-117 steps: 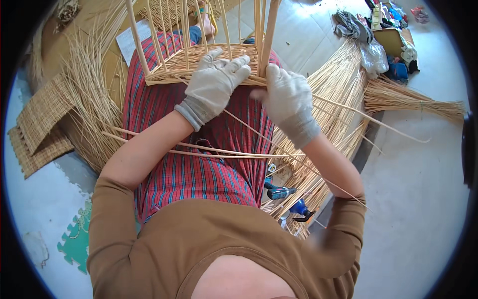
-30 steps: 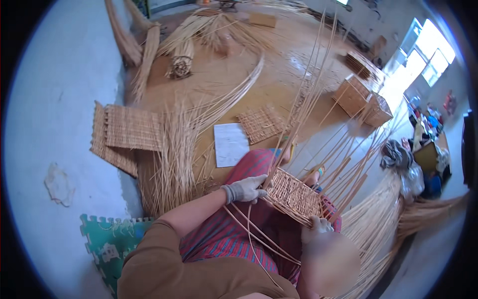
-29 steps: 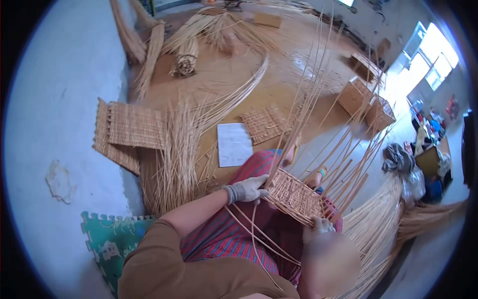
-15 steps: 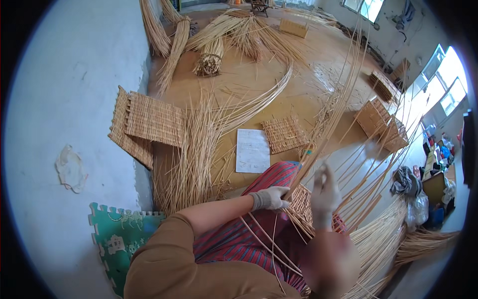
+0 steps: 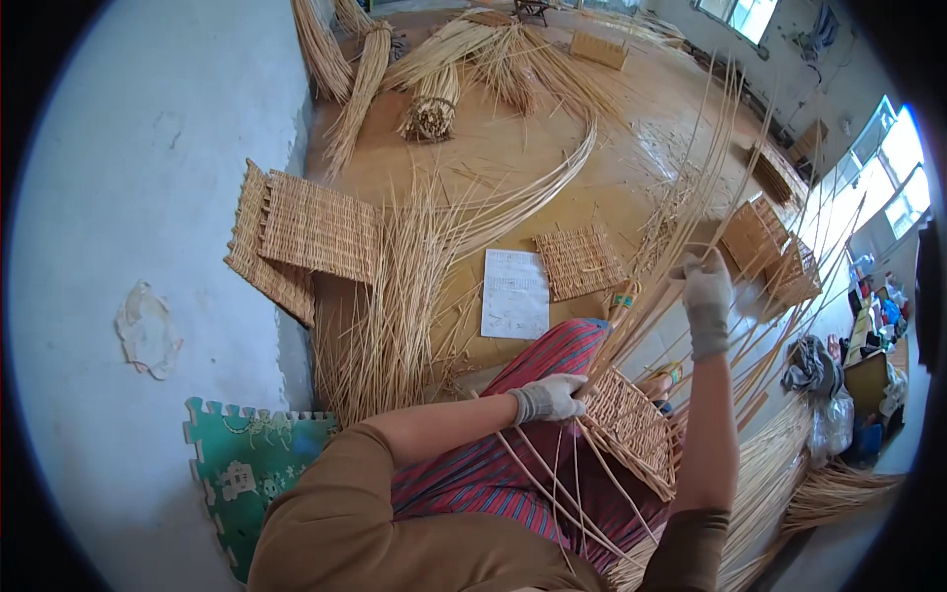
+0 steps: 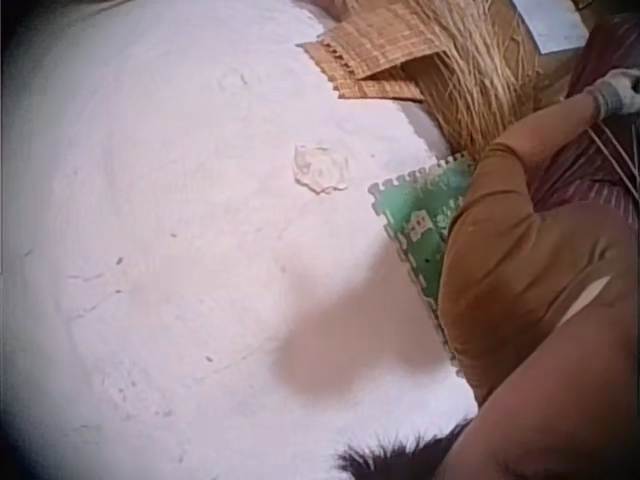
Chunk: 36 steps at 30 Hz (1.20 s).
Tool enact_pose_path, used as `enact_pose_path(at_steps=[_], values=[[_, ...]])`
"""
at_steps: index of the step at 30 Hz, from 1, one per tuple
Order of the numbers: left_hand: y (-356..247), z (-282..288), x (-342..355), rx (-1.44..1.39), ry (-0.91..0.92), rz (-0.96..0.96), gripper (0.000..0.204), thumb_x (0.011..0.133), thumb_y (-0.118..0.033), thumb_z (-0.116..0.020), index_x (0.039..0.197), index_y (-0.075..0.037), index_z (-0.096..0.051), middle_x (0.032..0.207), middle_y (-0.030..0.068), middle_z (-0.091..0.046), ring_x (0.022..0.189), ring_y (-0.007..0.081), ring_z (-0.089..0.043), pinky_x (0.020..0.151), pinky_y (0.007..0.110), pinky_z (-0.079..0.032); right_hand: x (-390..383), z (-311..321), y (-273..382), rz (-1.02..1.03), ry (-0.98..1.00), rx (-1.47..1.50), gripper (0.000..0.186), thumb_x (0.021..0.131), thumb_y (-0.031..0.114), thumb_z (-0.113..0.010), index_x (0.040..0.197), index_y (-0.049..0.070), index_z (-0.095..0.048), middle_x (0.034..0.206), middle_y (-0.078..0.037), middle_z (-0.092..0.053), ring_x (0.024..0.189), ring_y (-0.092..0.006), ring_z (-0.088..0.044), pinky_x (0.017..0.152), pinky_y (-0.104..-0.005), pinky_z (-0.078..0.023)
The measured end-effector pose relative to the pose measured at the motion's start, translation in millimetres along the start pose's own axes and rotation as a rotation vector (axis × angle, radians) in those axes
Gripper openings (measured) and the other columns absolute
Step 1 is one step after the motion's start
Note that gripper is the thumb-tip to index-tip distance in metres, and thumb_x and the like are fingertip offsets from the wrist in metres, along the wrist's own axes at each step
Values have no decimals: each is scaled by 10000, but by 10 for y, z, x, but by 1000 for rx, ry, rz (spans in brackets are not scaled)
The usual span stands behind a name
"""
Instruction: The recorder is weaving a rectangular wicker basket using long wooden strips and a small mallet to tap pieces into place.
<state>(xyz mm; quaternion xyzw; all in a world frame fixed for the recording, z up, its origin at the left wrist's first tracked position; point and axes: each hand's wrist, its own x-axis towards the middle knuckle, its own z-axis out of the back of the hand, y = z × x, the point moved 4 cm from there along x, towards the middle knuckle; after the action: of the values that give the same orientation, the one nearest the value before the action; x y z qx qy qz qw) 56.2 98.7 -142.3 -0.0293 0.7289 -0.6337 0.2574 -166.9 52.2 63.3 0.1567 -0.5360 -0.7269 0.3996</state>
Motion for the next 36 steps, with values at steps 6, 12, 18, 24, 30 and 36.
enact_pose_path(at_steps=[6, 12, 18, 24, 30, 36], values=[[48, 141, -122, 5, -136, -131, 281, 985, -104, -684, 1259, -51, -716, 967, 58, -735, 861, 144, -687, 804, 327, -571, -1510, 1031, -412, 168, -188, 232, 198, 1059, 123, -632, 1232, 29, -655, 929, -44, -710, 716, -83, -617, 565, -226, -477], [173, 242, -87, -254, 24, -74, 247, 1003, -127, -736, 1230, -30, -737, 1060, 25, -747, 980, 156, -715, 866, 334, -611, -3569, 1452, -1443, -512, -588, 506, 231, 1086, 208, -653, 1238, 35, -661, 970, -68, -732, 639, -88, -599, 544, -213, -487], [49, 242, -83, -270, 110, 104, 268, 996, -134, -762, 1253, -83, -701, 1092, 1, -723, 989, 145, -719, 846, 378, -663, -3665, 1171, -1557, -462, -403, 456, 485, 1141, 446, -493, 1141, 9, -705, 902, -133, -771, 621, -184, -688, 534, -291, -555], [103, 261, -50, -247, 138, 82, 194, 1029, -93, -706, 1223, -103, -688, 1027, -13, -707, 906, 116, -713, 804, 328, -659, -3355, 303, -1267, -432, -251, 537, 365, 1070, 233, -684, 1349, 6, -619, 1159, -107, -738, 1053, -186, -709, 923, -337, -577], [108, 186, -53, -178, 79, 4, 138, 1053, -138, -680, 1189, -132, -660, 969, -39, -641, 838, 85, -651, 741, 294, -632, -2494, 377, -621, 251, -322, -1, 290, 1055, 81, -650, 1340, 32, -628, 1235, -142, -732, 1131, -219, -701, 979, -343, -544], [68, 169, -77, 10, -17, -64, 148, 1082, -164, -630, 1218, -173, -572, 952, -27, -575, 860, 87, -610, 741, 296, -619, -1347, -9, -174, 304, 37, -607, 332, 999, 110, -656, 1323, 120, -728, 1114, -137, -719, 1035, -261, -703, 969, -370, -529]])
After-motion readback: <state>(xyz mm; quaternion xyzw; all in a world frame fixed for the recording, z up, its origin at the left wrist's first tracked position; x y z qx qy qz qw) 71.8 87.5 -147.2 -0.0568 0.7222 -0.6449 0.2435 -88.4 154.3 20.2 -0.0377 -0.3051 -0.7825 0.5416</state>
